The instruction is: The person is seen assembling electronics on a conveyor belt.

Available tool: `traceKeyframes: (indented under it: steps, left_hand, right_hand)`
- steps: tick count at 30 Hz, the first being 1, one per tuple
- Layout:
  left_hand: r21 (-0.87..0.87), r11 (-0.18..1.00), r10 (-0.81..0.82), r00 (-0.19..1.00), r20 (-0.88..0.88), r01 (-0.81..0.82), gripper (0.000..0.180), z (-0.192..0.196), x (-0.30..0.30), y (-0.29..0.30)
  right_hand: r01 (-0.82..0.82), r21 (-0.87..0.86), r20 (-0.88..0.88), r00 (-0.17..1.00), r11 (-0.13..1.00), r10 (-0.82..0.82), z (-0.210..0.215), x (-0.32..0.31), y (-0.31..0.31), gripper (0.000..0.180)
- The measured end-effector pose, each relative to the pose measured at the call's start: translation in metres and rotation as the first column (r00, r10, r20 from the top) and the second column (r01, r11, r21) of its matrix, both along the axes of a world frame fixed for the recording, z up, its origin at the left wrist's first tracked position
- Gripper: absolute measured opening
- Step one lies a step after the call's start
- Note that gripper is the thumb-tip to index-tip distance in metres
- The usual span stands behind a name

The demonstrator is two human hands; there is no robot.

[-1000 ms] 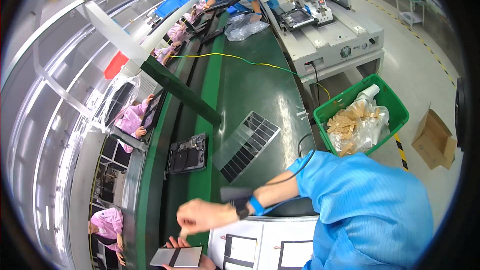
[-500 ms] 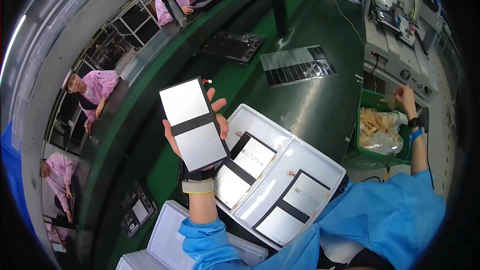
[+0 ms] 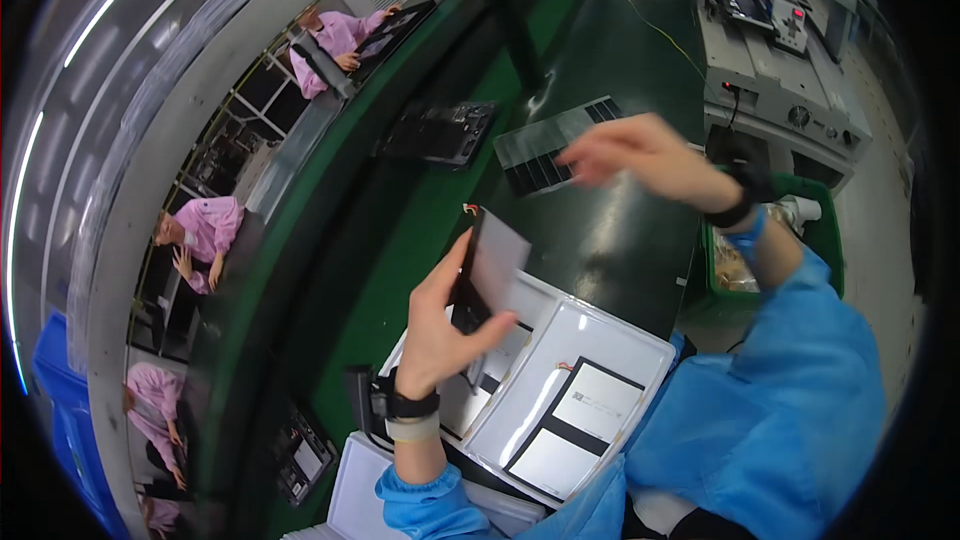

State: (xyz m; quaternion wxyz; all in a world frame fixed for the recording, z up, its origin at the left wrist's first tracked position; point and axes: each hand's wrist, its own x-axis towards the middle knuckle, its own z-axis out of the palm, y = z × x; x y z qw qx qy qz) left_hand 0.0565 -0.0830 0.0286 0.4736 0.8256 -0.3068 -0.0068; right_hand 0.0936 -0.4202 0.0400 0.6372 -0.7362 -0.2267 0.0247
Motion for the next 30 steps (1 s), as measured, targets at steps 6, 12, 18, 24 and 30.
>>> traceKeyframes:
  steps: [6,12,18,24,30]
  left_hand:
    - [0.434,0.780,0.159,0.813,0.560,-0.451,0.104,0.031,-0.010,-0.038]
    - [0.582,0.675,0.051,0.816,0.576,-0.453,0.104,0.026,0.016,-0.033]
    - [0.455,0.885,0.260,0.917,-0.303,-0.101,0.057,0.031,0.095,-0.014]
    - [0.439,0.879,0.423,0.733,-0.532,-0.189,0.070,0.048,0.212,0.013]
    - [0.554,0.597,0.463,0.813,0.353,-0.581,0.059,-0.063,0.338,0.128]
  right_hand:
    - [-0.064,0.063,0.263,0.964,0.996,0.045,0.002,0.043,0.082,0.015]
    - [-0.048,-0.026,0.316,0.947,0.999,0.053,-0.032,0.064,0.089,0.013]
    - [-0.144,0.097,0.101,0.986,0.985,0.134,-0.085,0.096,0.087,0.009]
    - [-0.065,0.265,0.008,0.998,0.962,0.066,-0.085,0.106,0.057,0.008]
    - [0.051,0.248,0.054,0.996,0.967,-0.066,-0.065,0.106,0.050,0.006]
